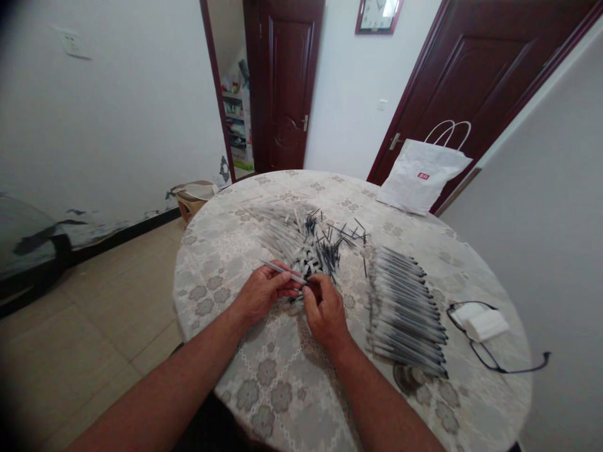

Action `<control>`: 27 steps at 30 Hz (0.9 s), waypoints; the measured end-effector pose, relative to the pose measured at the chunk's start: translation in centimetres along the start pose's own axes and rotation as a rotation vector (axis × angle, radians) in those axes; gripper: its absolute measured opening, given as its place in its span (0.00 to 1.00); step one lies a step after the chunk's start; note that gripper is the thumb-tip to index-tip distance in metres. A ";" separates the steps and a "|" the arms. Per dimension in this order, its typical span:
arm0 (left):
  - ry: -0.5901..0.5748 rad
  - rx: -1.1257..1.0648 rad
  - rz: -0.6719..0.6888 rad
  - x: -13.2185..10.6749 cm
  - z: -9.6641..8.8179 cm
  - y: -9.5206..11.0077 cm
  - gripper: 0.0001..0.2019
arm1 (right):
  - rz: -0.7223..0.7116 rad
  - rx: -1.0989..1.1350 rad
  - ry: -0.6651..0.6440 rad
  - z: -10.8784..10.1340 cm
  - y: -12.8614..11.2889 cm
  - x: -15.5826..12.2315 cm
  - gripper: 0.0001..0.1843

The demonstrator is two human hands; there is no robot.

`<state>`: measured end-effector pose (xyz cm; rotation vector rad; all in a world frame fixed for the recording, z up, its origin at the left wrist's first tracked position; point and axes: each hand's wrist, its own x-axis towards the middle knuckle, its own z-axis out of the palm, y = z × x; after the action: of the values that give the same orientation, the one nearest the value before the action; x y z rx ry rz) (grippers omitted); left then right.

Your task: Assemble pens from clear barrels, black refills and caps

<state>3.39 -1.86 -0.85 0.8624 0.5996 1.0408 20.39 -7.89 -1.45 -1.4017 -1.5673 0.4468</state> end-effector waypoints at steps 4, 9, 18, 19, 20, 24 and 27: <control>-0.020 0.015 -0.010 0.0 -0.1 -0.1 0.16 | -0.013 -0.057 -0.006 0.0 -0.3 0.1 0.12; -0.017 0.036 -0.022 -0.2 0.2 0.1 0.15 | 0.009 -0.089 -0.019 0.2 -0.1 0.1 0.20; 0.016 0.022 0.008 -0.1 0.1 0.1 0.16 | -0.023 -0.007 -0.007 -0.1 -0.4 0.0 0.12; 0.017 0.024 0.001 -0.1 0.2 0.2 0.17 | -0.019 -0.017 -0.002 -0.1 -0.5 0.0 0.11; 0.014 0.027 -0.006 -0.1 0.2 0.2 0.17 | -0.014 -0.026 -0.003 -0.1 -0.5 0.0 0.11; -0.016 0.039 -0.024 -0.1 0.3 0.2 0.16 | 0.018 -0.017 -0.030 -0.1 -0.5 0.0 0.15; -0.023 0.040 -0.028 -0.1 0.3 0.2 0.16 | 0.037 0.007 -0.041 -0.2 -0.4 -0.1 0.17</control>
<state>3.47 -2.01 -0.52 0.8978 0.6131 0.9950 20.29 -8.15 -1.10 -1.4255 -1.5736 0.5059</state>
